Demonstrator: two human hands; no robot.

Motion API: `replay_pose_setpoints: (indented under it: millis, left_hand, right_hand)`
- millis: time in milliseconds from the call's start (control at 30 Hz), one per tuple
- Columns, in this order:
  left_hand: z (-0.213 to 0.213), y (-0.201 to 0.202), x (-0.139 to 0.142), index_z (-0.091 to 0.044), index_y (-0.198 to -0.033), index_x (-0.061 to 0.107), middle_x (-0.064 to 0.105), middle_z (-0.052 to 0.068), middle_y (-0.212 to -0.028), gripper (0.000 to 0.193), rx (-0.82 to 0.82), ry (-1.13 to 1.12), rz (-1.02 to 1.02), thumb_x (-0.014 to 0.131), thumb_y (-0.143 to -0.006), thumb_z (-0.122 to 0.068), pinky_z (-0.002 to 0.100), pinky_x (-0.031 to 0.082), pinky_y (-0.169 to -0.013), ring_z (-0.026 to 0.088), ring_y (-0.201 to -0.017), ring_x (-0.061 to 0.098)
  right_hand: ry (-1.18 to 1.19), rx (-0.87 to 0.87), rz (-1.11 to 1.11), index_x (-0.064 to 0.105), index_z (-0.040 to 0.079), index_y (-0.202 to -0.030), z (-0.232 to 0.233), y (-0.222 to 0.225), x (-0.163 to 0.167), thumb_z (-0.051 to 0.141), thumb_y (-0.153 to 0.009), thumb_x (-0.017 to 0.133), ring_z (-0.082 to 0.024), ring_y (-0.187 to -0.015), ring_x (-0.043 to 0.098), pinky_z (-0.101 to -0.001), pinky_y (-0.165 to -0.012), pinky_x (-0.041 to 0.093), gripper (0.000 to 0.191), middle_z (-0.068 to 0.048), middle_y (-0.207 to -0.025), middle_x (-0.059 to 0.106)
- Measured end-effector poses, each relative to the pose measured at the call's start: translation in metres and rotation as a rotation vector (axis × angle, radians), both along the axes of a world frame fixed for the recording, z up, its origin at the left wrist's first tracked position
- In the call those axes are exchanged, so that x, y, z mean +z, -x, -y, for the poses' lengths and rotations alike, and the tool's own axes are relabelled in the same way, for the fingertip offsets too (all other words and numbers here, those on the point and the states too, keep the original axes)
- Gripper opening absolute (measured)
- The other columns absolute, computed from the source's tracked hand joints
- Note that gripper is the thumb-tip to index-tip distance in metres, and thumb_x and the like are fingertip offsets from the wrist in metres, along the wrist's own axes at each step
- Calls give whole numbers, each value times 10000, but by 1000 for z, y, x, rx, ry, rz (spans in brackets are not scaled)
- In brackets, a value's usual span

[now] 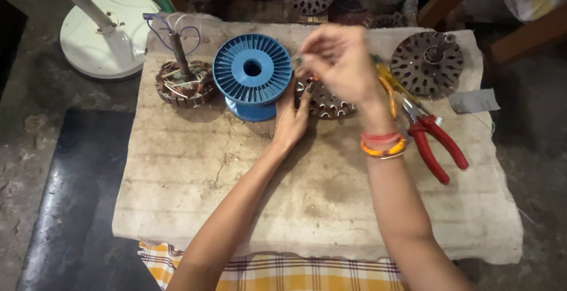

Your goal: The person winds copper wire by hand from a blue spool around the slots of a metal motor stator, guiding the wire into each slot in turn and pressing the coils into place. They briefly lift and reposition the spool, then continue winding and adjusting the wire around the stator.

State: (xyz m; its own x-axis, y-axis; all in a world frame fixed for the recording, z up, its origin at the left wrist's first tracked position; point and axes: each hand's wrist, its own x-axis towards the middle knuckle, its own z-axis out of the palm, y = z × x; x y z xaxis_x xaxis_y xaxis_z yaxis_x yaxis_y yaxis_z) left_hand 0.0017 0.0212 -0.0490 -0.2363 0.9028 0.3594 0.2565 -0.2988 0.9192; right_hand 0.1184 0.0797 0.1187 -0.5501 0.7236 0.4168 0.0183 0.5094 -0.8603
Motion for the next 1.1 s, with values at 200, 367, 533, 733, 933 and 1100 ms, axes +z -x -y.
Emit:
replay_pose_setpoints:
  millis: [200, 367, 533, 733, 933, 1100]
  left_hand:
    - [1, 3, -10, 65, -1383, 506, 549, 253, -1401, 507, -30, -68, -52, 534, -884, -20, 450, 388, -1185, 389, -1364, 508]
    - [0, 3, -10, 54, -1382, 496, 542, 244, -1409, 504, -112, -92, -4, 576, -897, -56, 440, 414, -1129, 377, -1340, 520]
    - [0, 2, -6, 3, -1448, 471, 550, 229, -1391, 484, -50, 25, -40, 548, -985, -118, 443, 453, -1102, 374, -1300, 551]
    - [1, -1, 11, -59, -1527, 410, 508, 252, -1488, 524, 3, -34, -81, 559, -1044, -195, 481, 369, -1183, 412, -1407, 475]
    - [3, -1, 18, -87, -1532, 404, 530, 239, -1478, 530, -17, 38, -26, 549, -1038, -216, 469, 391, -1178, 397, -1403, 498]
    - [2, 0, 14, -93, -1530, 406, 536, 236, -1468, 508, -11, 27, -46, 556, -1064, -231, 473, 394, -1183, 399, -1400, 508]
  right_hand:
    - [4, -69, 333, 756, -3, -866, 27, 40, -7, -111, -801, 670, -170, -696, 754, -273, -677, 631, 152, -110, -800, 780]
    - [-43, 73, 490, 780, -11, -884, 30, 35, -1, -73, -739, 705, -175, -732, 777, -300, -720, 620, 174, -130, -827, 796]
    - [-118, 116, 441, 802, 59, -1034, 21, 16, 9, 2, -791, 768, -151, -798, 763, -286, -743, 608, 252, -110, -957, 802]
    - [13, -178, 417, 793, 93, -1112, 7, -37, 30, 23, -858, 739, -98, -777, 718, -251, -687, 586, 268, -52, -954, 789]
    - [-16, -286, 816, 805, 111, -1095, 5, -34, 27, -12, -753, 802, -166, -611, 617, -316, -576, 486, 364, -110, -727, 724]
    - [-69, -342, 828, 822, 80, -996, 2, -23, 12, -6, -788, 780, -123, -605, 658, -311, -595, 525, 229, -89, -739, 756]
